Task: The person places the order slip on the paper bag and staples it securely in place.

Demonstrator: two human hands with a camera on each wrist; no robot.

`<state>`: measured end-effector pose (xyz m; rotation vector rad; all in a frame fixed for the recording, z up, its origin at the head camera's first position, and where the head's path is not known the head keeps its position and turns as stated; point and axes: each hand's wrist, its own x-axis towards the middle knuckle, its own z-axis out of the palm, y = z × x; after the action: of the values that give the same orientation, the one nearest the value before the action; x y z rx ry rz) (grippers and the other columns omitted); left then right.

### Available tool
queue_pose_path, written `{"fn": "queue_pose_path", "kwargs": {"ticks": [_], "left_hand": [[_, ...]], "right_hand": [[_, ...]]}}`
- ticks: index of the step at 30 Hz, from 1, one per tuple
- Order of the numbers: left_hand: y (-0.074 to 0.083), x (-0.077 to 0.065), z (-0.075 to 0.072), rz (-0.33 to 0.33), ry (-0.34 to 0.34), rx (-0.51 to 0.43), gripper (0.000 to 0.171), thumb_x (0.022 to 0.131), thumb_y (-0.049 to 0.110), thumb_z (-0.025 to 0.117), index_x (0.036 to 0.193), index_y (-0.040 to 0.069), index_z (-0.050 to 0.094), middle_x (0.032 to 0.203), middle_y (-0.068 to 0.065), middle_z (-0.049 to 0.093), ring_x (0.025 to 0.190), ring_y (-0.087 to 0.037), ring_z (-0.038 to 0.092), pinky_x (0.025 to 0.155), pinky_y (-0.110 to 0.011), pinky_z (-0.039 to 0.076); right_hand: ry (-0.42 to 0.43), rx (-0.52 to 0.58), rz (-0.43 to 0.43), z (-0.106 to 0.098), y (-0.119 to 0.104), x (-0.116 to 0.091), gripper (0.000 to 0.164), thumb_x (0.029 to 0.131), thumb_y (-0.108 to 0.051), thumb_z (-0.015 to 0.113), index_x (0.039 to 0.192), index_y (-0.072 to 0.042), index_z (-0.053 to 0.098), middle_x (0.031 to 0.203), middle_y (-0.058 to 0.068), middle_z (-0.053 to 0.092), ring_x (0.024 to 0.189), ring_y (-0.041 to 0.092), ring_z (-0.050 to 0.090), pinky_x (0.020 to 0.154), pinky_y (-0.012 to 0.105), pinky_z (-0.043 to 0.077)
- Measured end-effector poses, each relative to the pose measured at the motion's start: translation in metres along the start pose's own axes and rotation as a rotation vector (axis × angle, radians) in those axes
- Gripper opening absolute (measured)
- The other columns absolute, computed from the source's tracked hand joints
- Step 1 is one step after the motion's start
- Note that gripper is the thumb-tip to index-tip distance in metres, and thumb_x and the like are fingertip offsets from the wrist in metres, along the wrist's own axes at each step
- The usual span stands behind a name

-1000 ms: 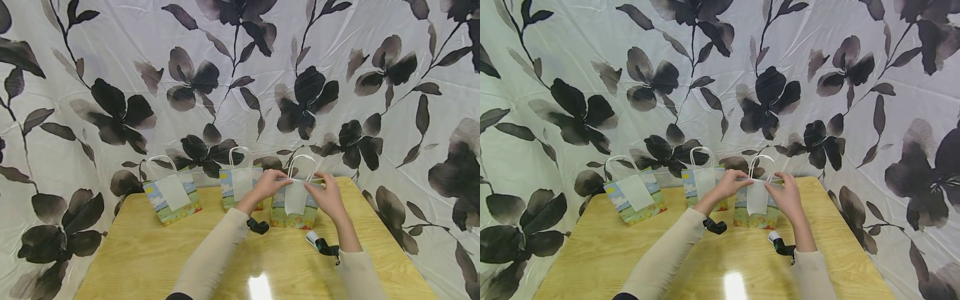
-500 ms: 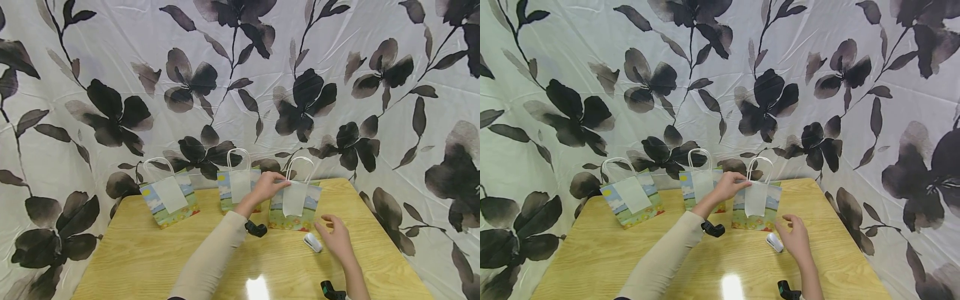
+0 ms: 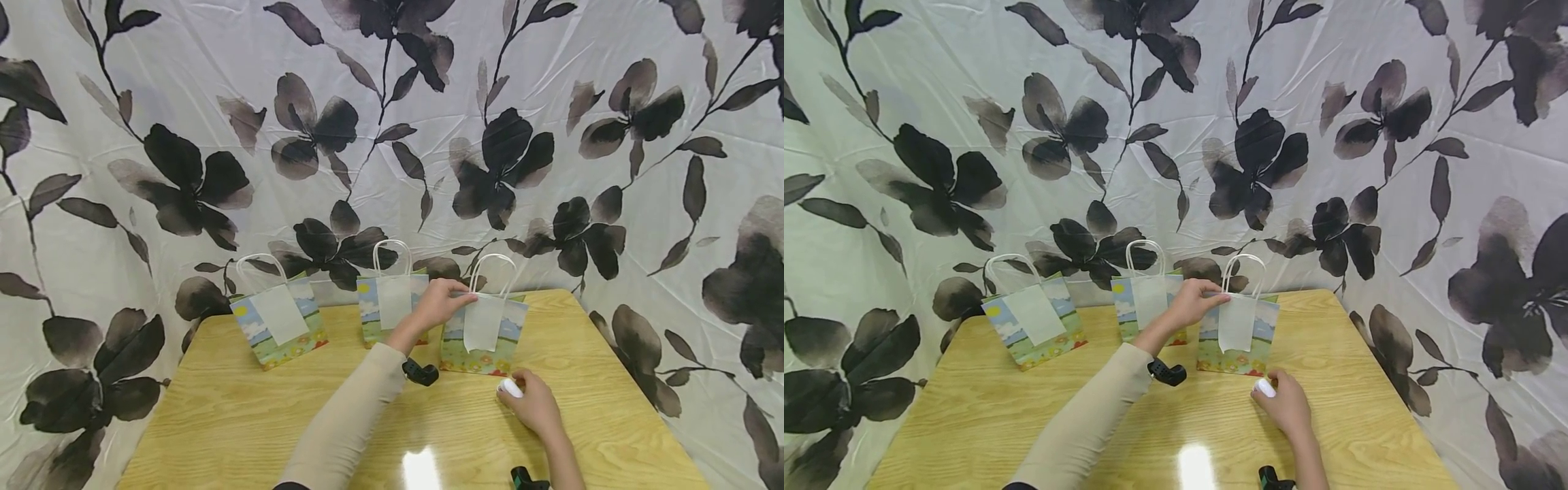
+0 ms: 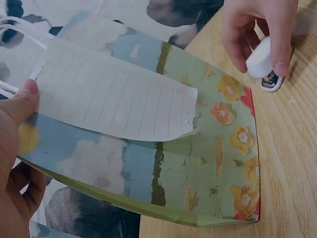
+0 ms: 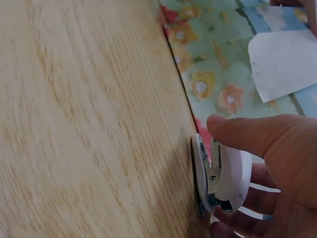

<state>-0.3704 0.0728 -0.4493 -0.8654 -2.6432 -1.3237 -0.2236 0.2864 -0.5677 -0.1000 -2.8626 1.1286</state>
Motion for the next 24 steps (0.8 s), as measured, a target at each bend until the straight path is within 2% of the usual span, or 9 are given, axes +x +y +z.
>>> {"fn": "queue_pose_path", "kwargs": {"ticks": [8, 13, 16, 18, 22, 24], "left_hand": [[-0.0005, -0.0018, -0.0002, -0.004, 0.003, -0.005, 0.028, 0.089, 0.037, 0.071, 0.104, 0.014, 0.077, 0.103, 0.002, 0.071, 0.088, -0.008, 0.066, 0.074, -0.024, 0.051], [0.0017, -0.0016, 0.0003, 0.016, 0.009, 0.013, 0.029, 0.09, 0.036, 0.071, 0.105, 0.013, 0.076, 0.104, 0.0, 0.072, 0.091, -0.011, 0.066, 0.076, -0.024, 0.052], [0.0023, -0.0018, -0.0001, 0.019, 0.011, 0.024, 0.029, 0.09, 0.036, 0.07, 0.105, 0.012, 0.076, 0.105, -0.001, 0.072, 0.091, -0.012, 0.066, 0.076, -0.025, 0.052], [0.0026, -0.0023, -0.0007, 0.018, 0.009, 0.026, 0.029, 0.09, 0.036, 0.07, 0.105, 0.012, 0.076, 0.105, -0.001, 0.072, 0.091, -0.012, 0.066, 0.076, -0.025, 0.052], [0.0016, -0.0029, -0.0002, 0.018, 0.009, 0.022, 0.029, 0.09, 0.036, 0.07, 0.104, 0.013, 0.076, 0.104, 0.0, 0.072, 0.09, -0.011, 0.066, 0.076, -0.025, 0.052], [0.0009, -0.0031, 0.0005, 0.018, 0.012, 0.02, 0.028, 0.089, 0.036, 0.071, 0.104, 0.013, 0.077, 0.103, 0.0, 0.072, 0.089, -0.01, 0.066, 0.075, -0.025, 0.052]], "right_hand": [[0.027, -0.018, 0.019, 0.0026, -0.0046, -0.0008, 0.043, 0.086, -0.022, 0.075, 0.113, 0.009, 0.063, 0.101, 0.02, 0.067, 0.086, 0.032, 0.064, 0.069, 0.046, 0.051], [0.068, 0.04, 0.065, 0.0029, -0.006, -0.0039, 0.041, 0.087, -0.022, 0.073, 0.109, 0.011, 0.063, 0.099, 0.022, 0.067, 0.084, 0.033, 0.064, 0.067, 0.043, 0.053], [0.094, 0.144, 0.095, 0.0015, -0.0075, -0.0054, 0.043, 0.088, -0.022, 0.072, 0.113, 0.012, 0.06, 0.104, 0.028, 0.064, 0.088, 0.037, 0.064, 0.066, 0.04, 0.054], [0.099, 0.255, 0.115, 0.0006, -0.0079, -0.0052, 0.044, 0.091, -0.022, 0.07, 0.117, 0.011, 0.057, 0.112, 0.031, 0.061, 0.093, 0.038, 0.063, 0.067, 0.038, 0.055], [0.09, 0.463, 0.16, 0.0004, -0.0071, -0.0032, 0.045, 0.094, -0.027, 0.067, 0.122, 0.005, 0.051, 0.12, 0.03, 0.056, 0.099, 0.035, 0.061, 0.071, 0.034, 0.055], [0.092, 0.509, 0.165, 0.0007, -0.007, -0.0031, 0.047, 0.096, -0.03, 0.065, 0.124, 0.004, 0.049, 0.119, 0.028, 0.056, 0.099, 0.033, 0.06, 0.072, 0.033, 0.054]]}}
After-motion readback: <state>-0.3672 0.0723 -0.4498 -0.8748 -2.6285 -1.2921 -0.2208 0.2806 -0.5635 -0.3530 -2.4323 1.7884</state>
